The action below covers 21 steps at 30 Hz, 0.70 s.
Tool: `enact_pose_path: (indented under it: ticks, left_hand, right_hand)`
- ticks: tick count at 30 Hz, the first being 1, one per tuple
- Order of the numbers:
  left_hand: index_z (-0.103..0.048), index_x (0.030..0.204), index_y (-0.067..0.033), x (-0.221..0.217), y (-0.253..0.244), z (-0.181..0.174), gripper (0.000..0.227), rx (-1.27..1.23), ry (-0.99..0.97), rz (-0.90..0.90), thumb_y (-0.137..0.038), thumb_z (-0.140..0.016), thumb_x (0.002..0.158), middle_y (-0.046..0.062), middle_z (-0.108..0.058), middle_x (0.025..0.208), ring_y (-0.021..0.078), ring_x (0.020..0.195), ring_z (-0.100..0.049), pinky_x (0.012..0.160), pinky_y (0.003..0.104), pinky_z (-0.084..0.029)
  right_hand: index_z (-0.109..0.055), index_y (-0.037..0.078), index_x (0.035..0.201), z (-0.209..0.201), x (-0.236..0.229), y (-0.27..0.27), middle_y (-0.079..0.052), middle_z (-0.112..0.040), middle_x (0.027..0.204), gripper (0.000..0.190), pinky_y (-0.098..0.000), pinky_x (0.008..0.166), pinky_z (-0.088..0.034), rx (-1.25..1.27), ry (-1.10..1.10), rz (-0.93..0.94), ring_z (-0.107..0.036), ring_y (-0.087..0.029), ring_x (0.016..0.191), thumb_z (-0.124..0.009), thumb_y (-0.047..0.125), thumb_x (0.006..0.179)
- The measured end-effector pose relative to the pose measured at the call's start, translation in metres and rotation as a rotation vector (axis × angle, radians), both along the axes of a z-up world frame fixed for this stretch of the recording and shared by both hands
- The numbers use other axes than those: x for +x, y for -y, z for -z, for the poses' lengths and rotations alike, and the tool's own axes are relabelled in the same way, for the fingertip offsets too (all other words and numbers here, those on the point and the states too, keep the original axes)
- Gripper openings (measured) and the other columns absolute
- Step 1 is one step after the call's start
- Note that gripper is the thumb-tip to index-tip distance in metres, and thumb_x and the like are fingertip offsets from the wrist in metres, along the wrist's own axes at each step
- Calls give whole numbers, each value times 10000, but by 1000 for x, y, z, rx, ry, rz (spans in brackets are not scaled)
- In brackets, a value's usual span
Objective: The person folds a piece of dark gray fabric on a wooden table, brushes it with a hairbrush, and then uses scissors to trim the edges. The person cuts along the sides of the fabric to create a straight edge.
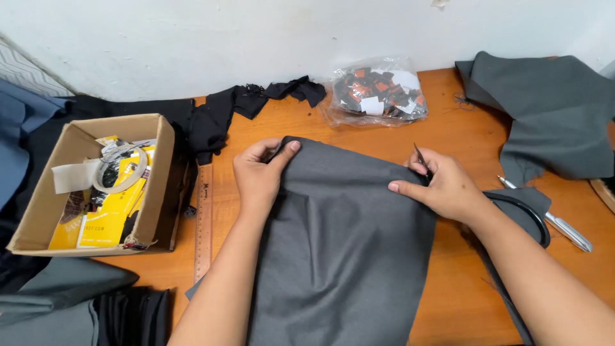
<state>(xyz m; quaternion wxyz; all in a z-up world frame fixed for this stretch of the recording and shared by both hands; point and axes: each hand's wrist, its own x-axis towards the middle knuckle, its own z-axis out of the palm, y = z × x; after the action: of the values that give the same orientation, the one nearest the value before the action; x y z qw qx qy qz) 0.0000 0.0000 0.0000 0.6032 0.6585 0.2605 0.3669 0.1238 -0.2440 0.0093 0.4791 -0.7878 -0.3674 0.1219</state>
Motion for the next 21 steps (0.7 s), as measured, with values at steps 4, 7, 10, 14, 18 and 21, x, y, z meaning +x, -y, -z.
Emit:
enact_pose_path:
  ticks: [4, 7, 10, 14, 18, 21]
  left_hand:
    - [-690, 779, -155, -7, -7, 1, 98, 305, -85, -108, -208, -735, 710, 32, -640, 622, 96, 592, -596, 515, 241, -455]
    - [-643, 981, -19, -15, 4, -20, 199, 727, -111, -278, -67, -630, 788, 170, -646, 775, 296, 744, -623, 632, 362, -501]
    - [-584, 1040, 10, -19, 9, -34, 271, 1106, -27, -370, 47, -559, 773, 141, -614, 871, 280, 865, -571, 785, 368, -450]
    - [-610, 988, -73, -28, 23, -42, 343, 1208, -488, 103, -218, -596, 678, 130, -574, 951, 299, 944, -530, 820, 386, -393]
    - [-183, 1383, -170, -38, 43, -61, 661, 899, -1173, 568, -523, -314, 839, 84, -90, 1453, 234, 1344, -65, 1073, 425, -26]
    - [-146, 1390, -198, -36, 40, -54, 653, 893, -1162, 515, -543, -252, 846, 68, -59, 1457, 223, 1345, -4, 1067, 425, 45]
  right_hand:
    - [-376, 71, 637, -4, 0, -5, -90, -652, 770, 339, -343, 640, -421, -151, 244, 138, -589, -292, 709, -707, 137, 679]
    - [-554, 131, 774, -4, 2, -6, -20, -588, 693, 181, -326, 612, -425, -238, 453, 273, -573, -247, 679, -710, 166, 692]
    - [-560, 79, 791, -5, 7, -1, -44, -586, 797, 213, -335, 649, -438, -181, 640, 339, -559, -254, 776, -722, 171, 688]
    - [-567, 64, 756, -20, 0, 5, -90, -590, 727, 250, -376, 666, -451, -333, 560, 153, -569, -286, 766, -718, 227, 641]
    - [-518, 92, 693, -27, 0, 7, -40, -543, 711, 320, -348, 714, -424, -569, 535, 67, -535, -246, 804, -712, 340, 633]
    - [-520, 122, 737, -20, 10, 11, -19, -543, 764, 311, -331, 740, -407, -650, 648, 168, -515, -223, 858, -692, 366, 649]
